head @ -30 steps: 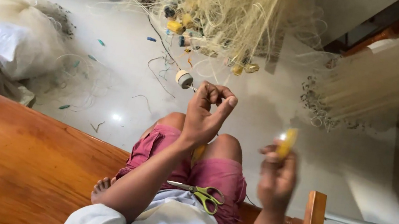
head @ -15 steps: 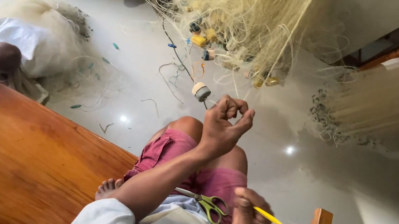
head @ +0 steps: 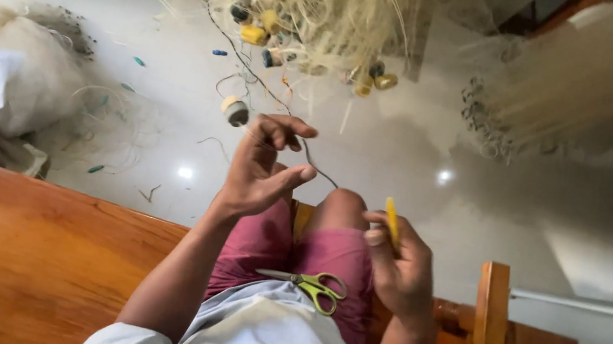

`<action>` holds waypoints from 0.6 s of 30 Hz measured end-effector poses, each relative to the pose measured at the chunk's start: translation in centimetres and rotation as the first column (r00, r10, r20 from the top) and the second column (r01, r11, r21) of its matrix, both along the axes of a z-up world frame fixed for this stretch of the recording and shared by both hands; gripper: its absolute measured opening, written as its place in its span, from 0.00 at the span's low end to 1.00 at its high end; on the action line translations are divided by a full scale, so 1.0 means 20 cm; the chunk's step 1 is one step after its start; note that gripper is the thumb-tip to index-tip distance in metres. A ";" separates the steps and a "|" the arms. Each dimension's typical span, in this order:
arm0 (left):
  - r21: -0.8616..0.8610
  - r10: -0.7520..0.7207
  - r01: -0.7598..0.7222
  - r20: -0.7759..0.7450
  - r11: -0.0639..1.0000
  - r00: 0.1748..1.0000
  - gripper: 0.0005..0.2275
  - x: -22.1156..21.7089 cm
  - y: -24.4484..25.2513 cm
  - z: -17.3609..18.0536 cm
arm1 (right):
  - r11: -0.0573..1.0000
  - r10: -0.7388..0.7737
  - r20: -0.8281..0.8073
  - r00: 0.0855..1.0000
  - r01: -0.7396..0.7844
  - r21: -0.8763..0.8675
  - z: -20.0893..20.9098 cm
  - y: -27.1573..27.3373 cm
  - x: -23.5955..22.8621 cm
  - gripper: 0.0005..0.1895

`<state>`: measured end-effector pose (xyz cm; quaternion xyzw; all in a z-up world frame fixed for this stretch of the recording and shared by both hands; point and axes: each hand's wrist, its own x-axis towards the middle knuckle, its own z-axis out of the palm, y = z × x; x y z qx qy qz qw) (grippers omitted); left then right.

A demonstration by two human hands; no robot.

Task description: The person is repairing a large fishing net by cutting damaged sections with scissors and weaving new thread using a netting needle.

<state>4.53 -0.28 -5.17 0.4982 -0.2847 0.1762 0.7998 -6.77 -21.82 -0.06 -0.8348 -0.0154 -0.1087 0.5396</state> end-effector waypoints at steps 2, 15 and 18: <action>0.001 -0.001 0.001 0.007 1.000 1.000 0.18 -0.01 0.04 -0.02 | 0.992 0.114 0.196 0.974 -0.100 -0.077 -0.01 0.07 0.01 0.17; 0.154 -0.001 0.002 -0.007 0.988 1.000 0.22 -0.13 0.04 0.13 | 0.987 0.161 0.527 0.834 -0.126 -0.102 -0.02 0.53 0.19 0.18; -0.028 0.021 -0.026 -0.158 0.999 0.987 0.14 -0.12 0.02 0.10 | 0.987 0.150 0.572 0.806 -0.159 -0.035 -0.05 0.54 0.17 0.20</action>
